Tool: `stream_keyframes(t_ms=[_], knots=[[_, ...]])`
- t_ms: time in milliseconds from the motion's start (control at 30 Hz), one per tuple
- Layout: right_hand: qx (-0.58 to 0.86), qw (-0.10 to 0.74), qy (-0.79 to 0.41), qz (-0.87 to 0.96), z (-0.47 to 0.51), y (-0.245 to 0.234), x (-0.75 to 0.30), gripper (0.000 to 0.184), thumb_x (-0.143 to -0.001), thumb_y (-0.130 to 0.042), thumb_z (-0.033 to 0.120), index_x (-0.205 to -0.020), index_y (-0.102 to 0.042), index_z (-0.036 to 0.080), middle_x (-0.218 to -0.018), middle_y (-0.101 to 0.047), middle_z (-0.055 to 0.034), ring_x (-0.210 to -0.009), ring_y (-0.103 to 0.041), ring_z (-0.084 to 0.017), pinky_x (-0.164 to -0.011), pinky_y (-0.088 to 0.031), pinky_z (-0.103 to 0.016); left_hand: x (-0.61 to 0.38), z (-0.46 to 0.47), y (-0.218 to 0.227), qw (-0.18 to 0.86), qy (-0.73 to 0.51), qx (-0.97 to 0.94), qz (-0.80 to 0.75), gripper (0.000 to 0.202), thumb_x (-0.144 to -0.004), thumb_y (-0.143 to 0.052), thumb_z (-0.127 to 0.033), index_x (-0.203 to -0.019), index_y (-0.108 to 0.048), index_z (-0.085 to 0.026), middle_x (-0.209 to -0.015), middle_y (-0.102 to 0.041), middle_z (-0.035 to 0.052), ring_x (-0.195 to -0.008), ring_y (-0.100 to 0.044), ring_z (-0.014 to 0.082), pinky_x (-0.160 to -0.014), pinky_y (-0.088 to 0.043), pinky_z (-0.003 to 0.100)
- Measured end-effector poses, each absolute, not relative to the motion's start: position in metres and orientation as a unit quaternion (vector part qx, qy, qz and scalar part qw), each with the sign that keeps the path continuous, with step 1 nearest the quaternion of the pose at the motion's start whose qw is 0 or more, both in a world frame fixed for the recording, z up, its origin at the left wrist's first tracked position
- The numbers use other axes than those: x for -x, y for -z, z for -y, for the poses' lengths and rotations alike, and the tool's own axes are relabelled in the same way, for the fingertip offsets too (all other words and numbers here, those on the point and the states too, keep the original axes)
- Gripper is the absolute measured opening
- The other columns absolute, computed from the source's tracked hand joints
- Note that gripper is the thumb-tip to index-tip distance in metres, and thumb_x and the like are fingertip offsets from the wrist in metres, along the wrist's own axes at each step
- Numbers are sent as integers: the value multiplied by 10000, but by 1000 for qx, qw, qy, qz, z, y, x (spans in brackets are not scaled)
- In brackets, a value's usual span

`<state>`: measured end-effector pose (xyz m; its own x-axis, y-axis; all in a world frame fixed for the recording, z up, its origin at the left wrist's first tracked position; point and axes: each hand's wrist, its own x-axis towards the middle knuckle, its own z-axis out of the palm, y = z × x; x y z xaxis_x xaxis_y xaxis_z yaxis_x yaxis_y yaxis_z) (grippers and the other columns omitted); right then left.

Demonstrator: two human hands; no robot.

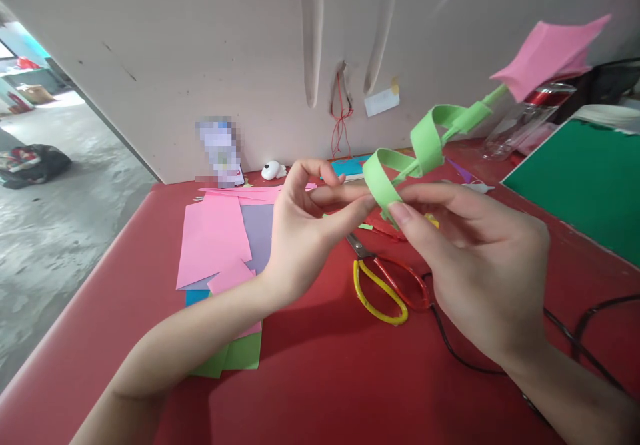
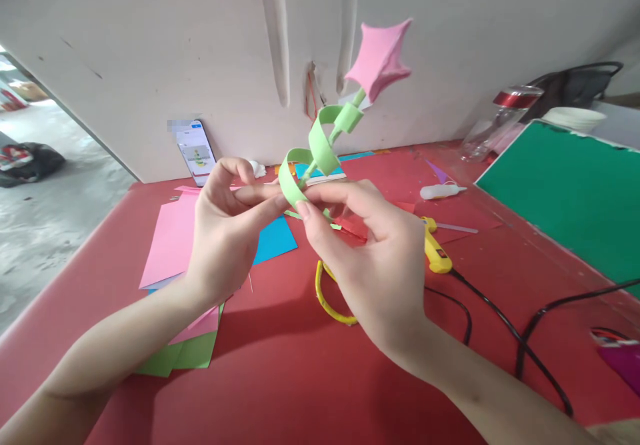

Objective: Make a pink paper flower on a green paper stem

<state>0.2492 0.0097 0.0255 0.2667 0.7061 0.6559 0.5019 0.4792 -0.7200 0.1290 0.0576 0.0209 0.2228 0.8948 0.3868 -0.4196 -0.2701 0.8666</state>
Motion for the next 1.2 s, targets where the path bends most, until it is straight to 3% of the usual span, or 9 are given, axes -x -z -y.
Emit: stream_keyframes(t_ms=[500,833,1033,1200], knots=[[510,633,-84,576,-11,-25,-253,66,-778,-673,222,-755,-684,284,-756,-721,72,-660,-656,-95,-610,-536,-237,-128,-56,-21,574,-578,-540,-211,316,-759,-672,-69,-791,-408,-240,-706,-751,-95,-794,-750,160,-749,-609,283],[510,636,-95,571,-16,-24,-255,81,-775,-687,239,-722,-695,300,-721,-715,80,-709,-658,-117,-664,-529,-275,-128,-55,-21,580,-570,-537,-223,300,-748,-683,-87,-790,-428,-239,-719,-753,-87,-786,-749,165,-687,-605,271],[500,644,-91,572,-16,-25,-256,105,-767,-686,208,-692,-687,281,-701,-713,81,-692,-637,-104,-649,-519,-257,-128,-55,-22,592,-562,-536,-219,287,-757,-663,-70,-790,-434,-237,-719,-752,-85,-799,-744,159,-788,-608,315],[500,642,-92,574,-19,-24,-258,77,-771,-684,204,-706,-702,241,-702,-713,63,-689,-635,-88,-657,-511,-239,-129,-56,-22,606,-561,-525,-206,270,-746,-659,-51,-789,-462,-231,-720,-746,-84,-779,-732,131,-777,-594,276]])
